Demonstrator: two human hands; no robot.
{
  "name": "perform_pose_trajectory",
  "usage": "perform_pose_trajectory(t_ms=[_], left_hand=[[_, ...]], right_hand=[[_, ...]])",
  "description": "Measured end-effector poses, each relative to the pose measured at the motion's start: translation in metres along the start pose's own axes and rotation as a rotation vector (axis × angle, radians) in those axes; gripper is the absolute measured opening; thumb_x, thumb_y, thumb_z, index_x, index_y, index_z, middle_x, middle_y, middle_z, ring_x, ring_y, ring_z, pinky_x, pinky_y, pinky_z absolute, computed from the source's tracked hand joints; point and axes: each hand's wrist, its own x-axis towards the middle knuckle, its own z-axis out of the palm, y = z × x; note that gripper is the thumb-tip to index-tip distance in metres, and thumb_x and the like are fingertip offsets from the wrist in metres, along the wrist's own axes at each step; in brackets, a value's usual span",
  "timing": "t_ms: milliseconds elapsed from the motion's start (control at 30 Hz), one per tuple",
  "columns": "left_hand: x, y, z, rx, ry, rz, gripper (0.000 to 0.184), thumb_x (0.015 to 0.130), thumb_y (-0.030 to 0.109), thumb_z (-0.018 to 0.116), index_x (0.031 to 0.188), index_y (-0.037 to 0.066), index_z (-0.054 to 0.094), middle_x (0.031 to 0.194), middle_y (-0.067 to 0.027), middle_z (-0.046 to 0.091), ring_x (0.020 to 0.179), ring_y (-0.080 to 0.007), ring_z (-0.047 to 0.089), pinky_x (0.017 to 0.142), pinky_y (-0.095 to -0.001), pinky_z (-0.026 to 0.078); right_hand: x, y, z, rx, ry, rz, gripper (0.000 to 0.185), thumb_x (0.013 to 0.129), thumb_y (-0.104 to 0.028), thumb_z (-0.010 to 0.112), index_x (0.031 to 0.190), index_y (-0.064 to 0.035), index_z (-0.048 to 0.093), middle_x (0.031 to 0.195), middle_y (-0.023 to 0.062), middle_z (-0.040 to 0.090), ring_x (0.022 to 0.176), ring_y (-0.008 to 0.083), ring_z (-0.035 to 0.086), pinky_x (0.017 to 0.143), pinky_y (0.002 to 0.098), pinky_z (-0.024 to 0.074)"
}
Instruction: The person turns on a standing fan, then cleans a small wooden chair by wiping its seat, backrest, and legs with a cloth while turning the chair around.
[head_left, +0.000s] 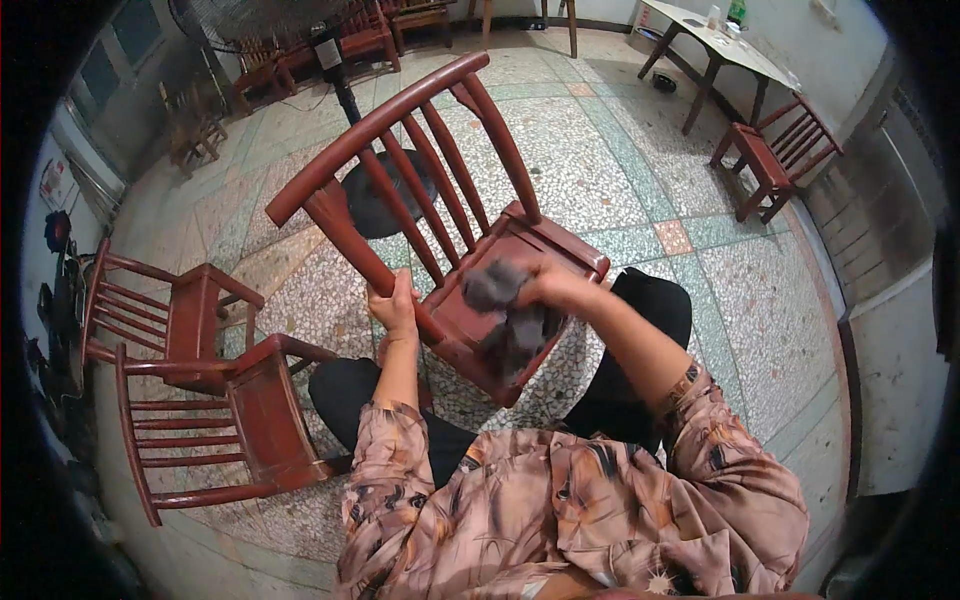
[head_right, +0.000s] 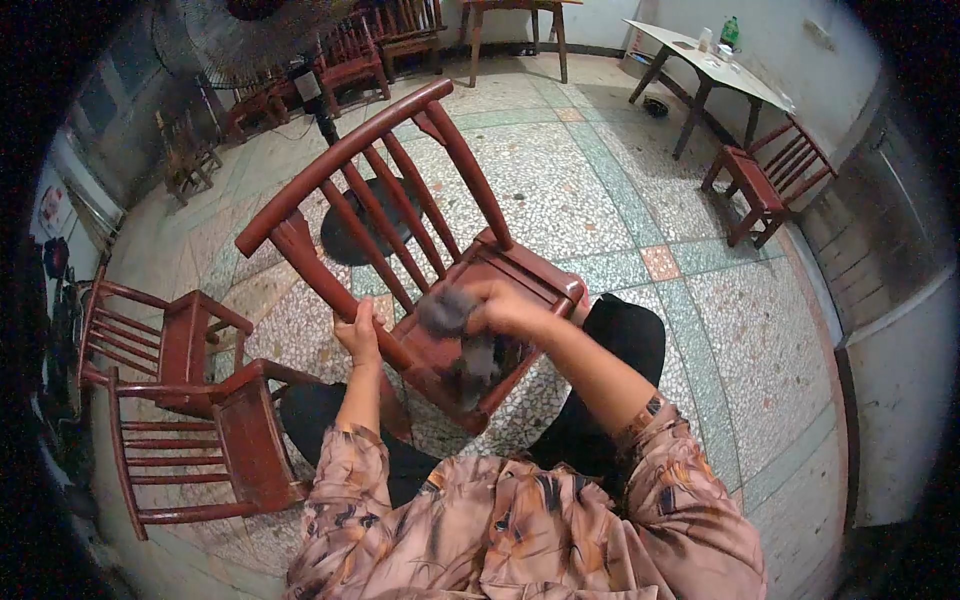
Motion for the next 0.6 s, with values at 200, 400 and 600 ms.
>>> perform_pose_trajectory(t_ms=[200,400,600], left_hand=[[-0.001,0.003,0.0,-0.017,-0.021,-0.007,0.024,0.08,0.012,0.068,0.091,0.001,0.05,0.066,-0.0051,0.054,0.047,-0.0128,0.051,0.044,-0.0262,0.046],[0.002,-0.001,-0.001,-0.013,0.001,-0.008,0.023,0.079,0.013,0.068,0.089,0.001,0.051,0.064,-0.0047,0.054,0.047,-0.0127,0.052,0.043,-0.026,0.044],[-0.003,0.0,0.002,0.054,-0.018,0.049,0.02,0.079,0.012,0.066,0.089,0.001,0.053,0.065,-0.0042,0.054,0.049,-0.012,0.051,0.046,-0.0258,0.045]], right_hand=[[0.077,0.041,-0.06,-0.184,0.169,-0.067,0.048,0.07,-0.016,0.063,0.117,-0.0068,0.061,0.102,0.0099,0.063,0.096,0.0211,0.059,0.084,0.0335,0.0467],[0.108,0.112,-0.039,-0.99,0.503,0.155,0.073,0.073,-0.048,0.065,0.137,-0.0235,0.042,0.15,0.0184,0.016,0.137,0.0397,0.018,0.104,0.0609,0.023],[0.089,0.135,0.024,-1.222,0.506,-0.035,0.07,0.074,-0.044,0.065,0.135,-0.0194,0.042,0.147,0.0189,0.023,0.136,0.0409,0.018,0.101,0.0658,0.0202]])
